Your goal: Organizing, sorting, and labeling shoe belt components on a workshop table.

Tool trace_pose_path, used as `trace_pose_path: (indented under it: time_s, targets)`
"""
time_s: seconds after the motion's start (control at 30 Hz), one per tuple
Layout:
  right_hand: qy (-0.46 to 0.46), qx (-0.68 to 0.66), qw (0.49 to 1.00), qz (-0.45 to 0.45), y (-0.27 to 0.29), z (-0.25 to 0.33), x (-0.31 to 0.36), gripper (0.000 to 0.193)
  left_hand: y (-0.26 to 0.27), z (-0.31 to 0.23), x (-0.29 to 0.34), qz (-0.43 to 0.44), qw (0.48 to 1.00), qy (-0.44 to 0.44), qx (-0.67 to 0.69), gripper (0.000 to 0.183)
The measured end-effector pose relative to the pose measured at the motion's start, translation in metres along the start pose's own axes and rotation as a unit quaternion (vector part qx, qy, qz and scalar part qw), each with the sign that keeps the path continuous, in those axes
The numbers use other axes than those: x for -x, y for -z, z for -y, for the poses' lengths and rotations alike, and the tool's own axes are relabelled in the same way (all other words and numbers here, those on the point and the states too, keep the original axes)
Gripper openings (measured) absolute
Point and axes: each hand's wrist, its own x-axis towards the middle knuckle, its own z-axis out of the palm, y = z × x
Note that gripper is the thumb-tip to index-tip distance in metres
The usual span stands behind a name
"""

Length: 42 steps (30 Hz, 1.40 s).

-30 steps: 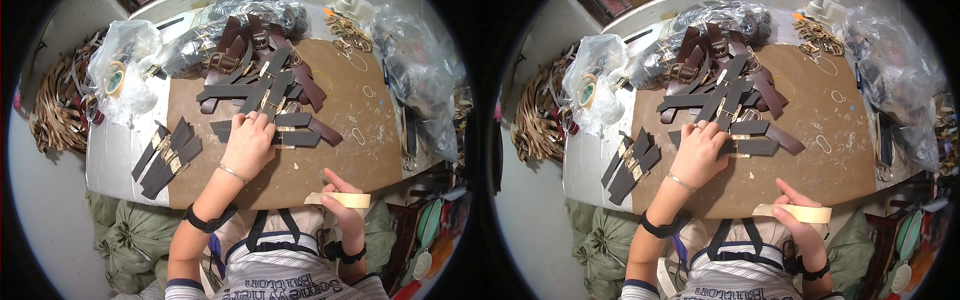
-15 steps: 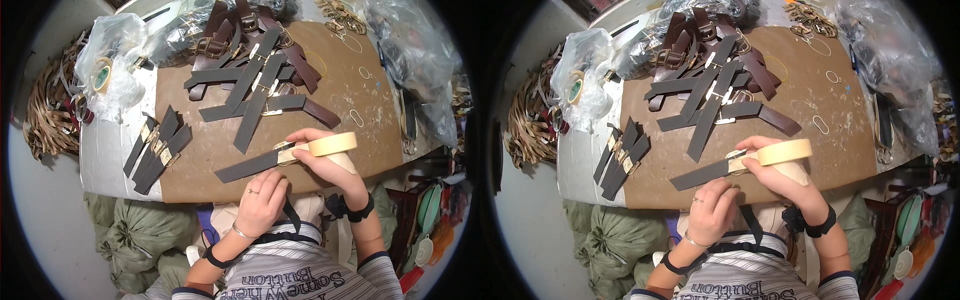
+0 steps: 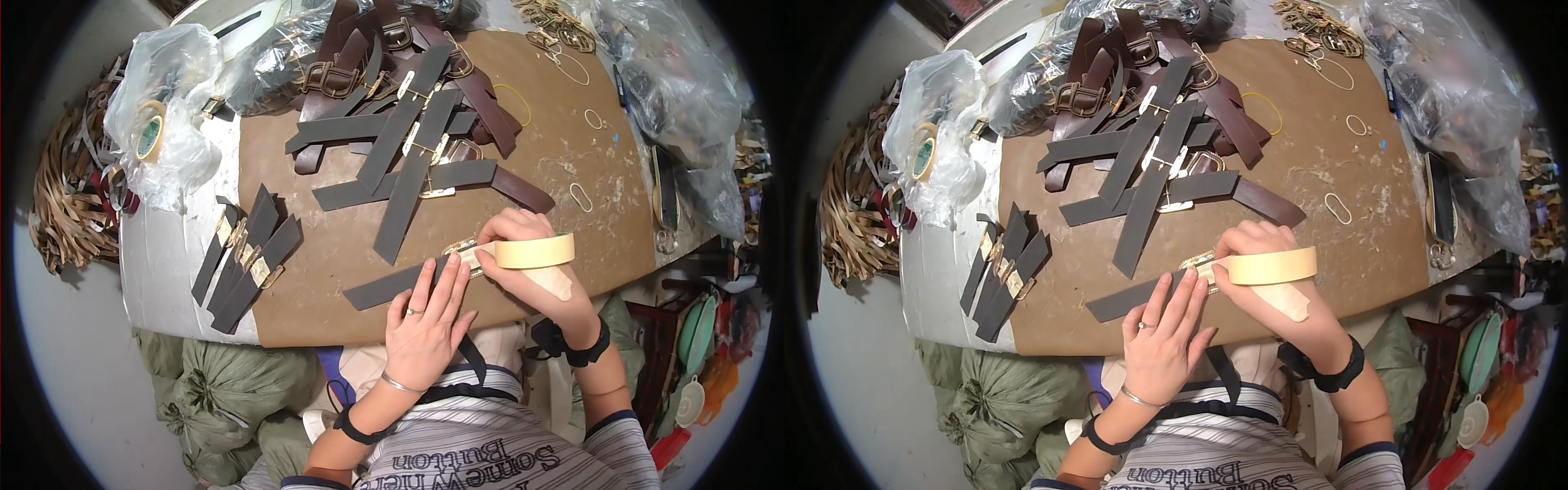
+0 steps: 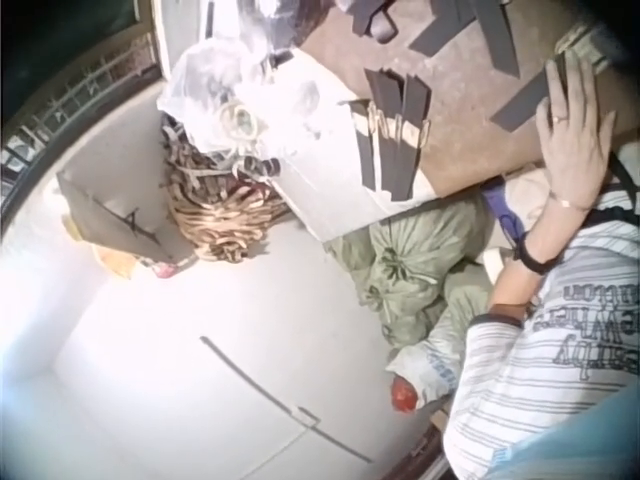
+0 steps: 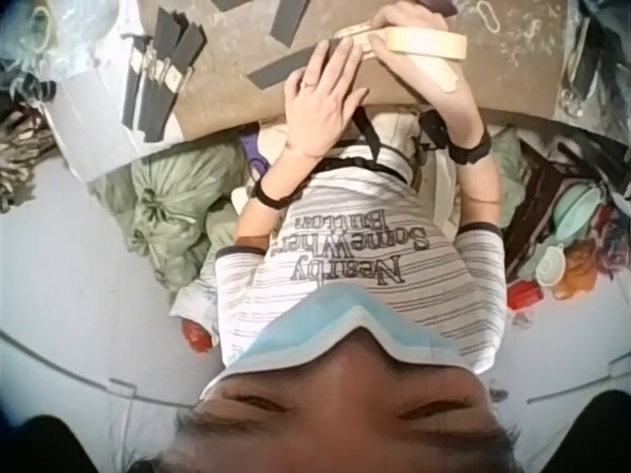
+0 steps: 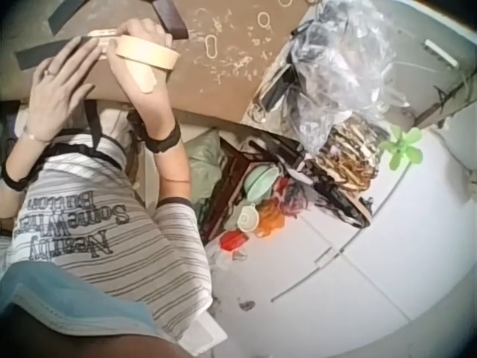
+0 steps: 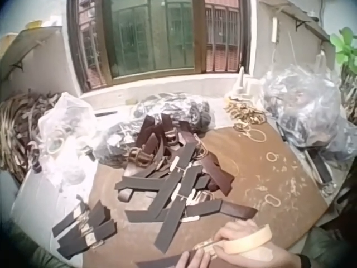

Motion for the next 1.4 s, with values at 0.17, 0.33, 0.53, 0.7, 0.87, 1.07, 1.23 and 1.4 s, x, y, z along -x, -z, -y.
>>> trace_pose_path:
  time_s: [0.17,0.33,0.53,0.7,0.87,1.07,1.23,1.4]
  targets:
    - [0.023,0.01,1.0,-0.012,-0.005,-0.004,0.002,0.011,0.003,0.001,-0.03,-0.027,0.983,0.1,0.154,0.032]
    - [0.04,0.045,0.997,-0.05,-0.018,-0.013,0.003,0.008,-0.018,-0.01,-0.056,-0.124,0.963,0.184,0.156,0.017]
    - [0.171,0.083,0.971,-0.146,-0.04,-0.028,0.011,0.017,-0.017,-0.007,-0.059,-0.097,0.965,0.178,0.165,0.015]
    - [0.172,0.007,0.964,-0.205,-0.016,-0.015,0.04,0.024,-0.015,-0.011,-0.057,-0.095,0.968,0.174,0.154,0.019]
    - [0.018,-0.054,0.966,-0.251,-0.009,-0.013,0.059,0.017,-0.012,-0.007,-0.057,-0.07,0.978,0.138,0.137,0.031]
    - [-0.064,-0.235,0.941,-0.233,-0.02,0.001,0.059,0.008,0.014,0.01,-0.073,0.028,0.937,0.143,0.318,0.023]
    - [-0.132,-0.338,0.897,-0.254,-0.014,-0.007,0.071,0.004,0.076,0.031,-0.045,-0.048,0.931,0.11,0.345,0.009]
    - [-0.174,-0.414,0.859,-0.245,-0.006,-0.014,0.08,0.003,0.122,0.145,-0.021,-0.106,0.925,0.313,0.186,0.014]
